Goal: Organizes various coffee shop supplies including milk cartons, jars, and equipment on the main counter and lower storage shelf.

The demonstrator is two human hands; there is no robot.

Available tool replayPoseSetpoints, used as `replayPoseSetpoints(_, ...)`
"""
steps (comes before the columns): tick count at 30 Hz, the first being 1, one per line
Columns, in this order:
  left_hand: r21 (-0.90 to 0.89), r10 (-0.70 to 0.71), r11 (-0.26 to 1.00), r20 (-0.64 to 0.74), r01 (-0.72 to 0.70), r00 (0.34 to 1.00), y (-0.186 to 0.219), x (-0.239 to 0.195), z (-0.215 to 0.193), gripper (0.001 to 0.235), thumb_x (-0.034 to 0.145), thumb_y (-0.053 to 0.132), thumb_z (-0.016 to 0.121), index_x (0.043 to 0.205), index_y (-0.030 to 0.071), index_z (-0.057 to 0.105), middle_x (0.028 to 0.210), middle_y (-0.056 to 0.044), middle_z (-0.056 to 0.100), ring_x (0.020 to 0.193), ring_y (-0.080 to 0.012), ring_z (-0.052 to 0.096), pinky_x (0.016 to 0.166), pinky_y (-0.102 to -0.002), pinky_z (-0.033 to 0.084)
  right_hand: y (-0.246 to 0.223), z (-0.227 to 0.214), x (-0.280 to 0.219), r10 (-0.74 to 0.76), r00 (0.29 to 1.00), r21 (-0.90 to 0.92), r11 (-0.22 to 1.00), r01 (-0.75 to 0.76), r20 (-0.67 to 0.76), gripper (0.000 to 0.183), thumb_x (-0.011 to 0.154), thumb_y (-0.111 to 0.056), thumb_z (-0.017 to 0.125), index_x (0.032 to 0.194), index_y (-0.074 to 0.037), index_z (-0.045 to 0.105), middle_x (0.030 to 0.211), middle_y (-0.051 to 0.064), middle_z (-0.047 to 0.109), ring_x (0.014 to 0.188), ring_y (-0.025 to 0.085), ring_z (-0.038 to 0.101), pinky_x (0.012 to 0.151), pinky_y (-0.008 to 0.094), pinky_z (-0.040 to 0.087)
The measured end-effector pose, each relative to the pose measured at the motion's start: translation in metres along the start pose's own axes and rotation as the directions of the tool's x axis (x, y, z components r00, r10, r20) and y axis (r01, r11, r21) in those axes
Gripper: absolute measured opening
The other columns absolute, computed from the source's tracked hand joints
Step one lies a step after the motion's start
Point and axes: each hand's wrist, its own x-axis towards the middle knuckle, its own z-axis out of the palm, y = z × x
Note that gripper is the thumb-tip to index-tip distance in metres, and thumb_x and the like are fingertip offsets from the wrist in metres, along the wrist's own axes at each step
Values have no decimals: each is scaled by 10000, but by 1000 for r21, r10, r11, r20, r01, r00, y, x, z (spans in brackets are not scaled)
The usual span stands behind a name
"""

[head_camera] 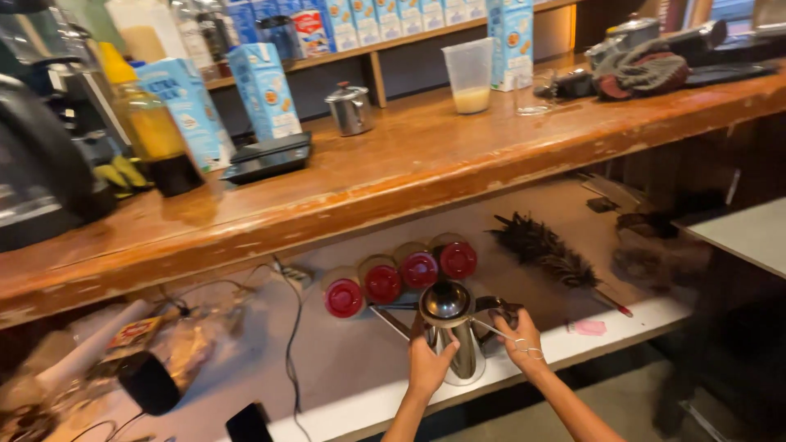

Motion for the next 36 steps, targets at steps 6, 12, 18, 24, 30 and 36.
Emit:
replayPoseSetpoints(6, -216, 185, 963, 81, -164, 979, 2, 21, 46, 896, 718, 3, 802, 1514, 50, 394, 1382, -148, 633, 1292, -263, 609, 1101, -373, 461, 31, -37, 20, -24, 997, 94, 995, 31, -74, 462, 897, -356, 729, 1174, -23, 569, 953, 78, 608, 756, 154, 648, 629, 324, 597)
replayPoseSetpoints(12, -275, 160, 953, 114, -124, 980, -23, 34, 80, 1003, 694, 8, 820, 1555, 39, 306, 1349, -152, 644, 1247, -244, 635, 1073, -356, 501, 50, -52, 33, -77, 984, 144, 984, 101, -163, 480, 921, -335, 726, 1257, -39, 555, 955, 72, 571, 774, 143, 613, 641, 314, 594)
replayPoseSetpoints(18, -90, 64, 995, 266, -41, 962, -92, 54, 115, 939, 710, 145, 883, 1485, -15, 379, 1296, -190, 656, 1172, -260, 651, 1028, -363, 517, 45, -64, 19, -94, 977, 156, 980, 125, -191, 508, 908, -312, 716, 1297, -36, 541, 980, 70, 657, 759, 148, 635, 653, 307, 546)
replayPoseSetpoints(24, -168, 26, 984, 417, 49, 909, -48, 60, 118, 1107, 657, 163, 920, 1518, 43, 234, 1412, -173, 581, 1219, -288, 633, 1023, -377, 520, 76, -53, -7, -212, 977, -124, 970, 208, -22, 591, 822, -329, 805, 1265, -32, 552, 1040, 153, 628, 942, 244, 642, 785, 362, 543)
replayPoseSetpoints(30, -302, 58, 949, 437, 86, 898, -41, 74, 119, 1246, 603, 150, 938, 1543, 75, 124, 1423, -159, 522, 1227, -288, 597, 976, -390, 563, 75, -39, -10, -400, 916, -427, 825, 371, 22, 850, 661, -417, 913, 1239, 19, 467, 1142, 204, 528, 1089, 383, 566, 929, 441, 474)
replayPoseSetpoints(36, -181, 142, 980, 354, -82, 924, -86, 85, 153, 1058, 675, 263, 990, 1464, -22, 345, 1258, -203, 555, 1135, -333, 580, 941, -440, 518, 70, -43, 1, -337, 939, -510, 821, 255, -72, 825, 670, -413, 902, 1204, 33, 460, 1145, 235, 523, 1097, 427, 553, 916, 474, 468)
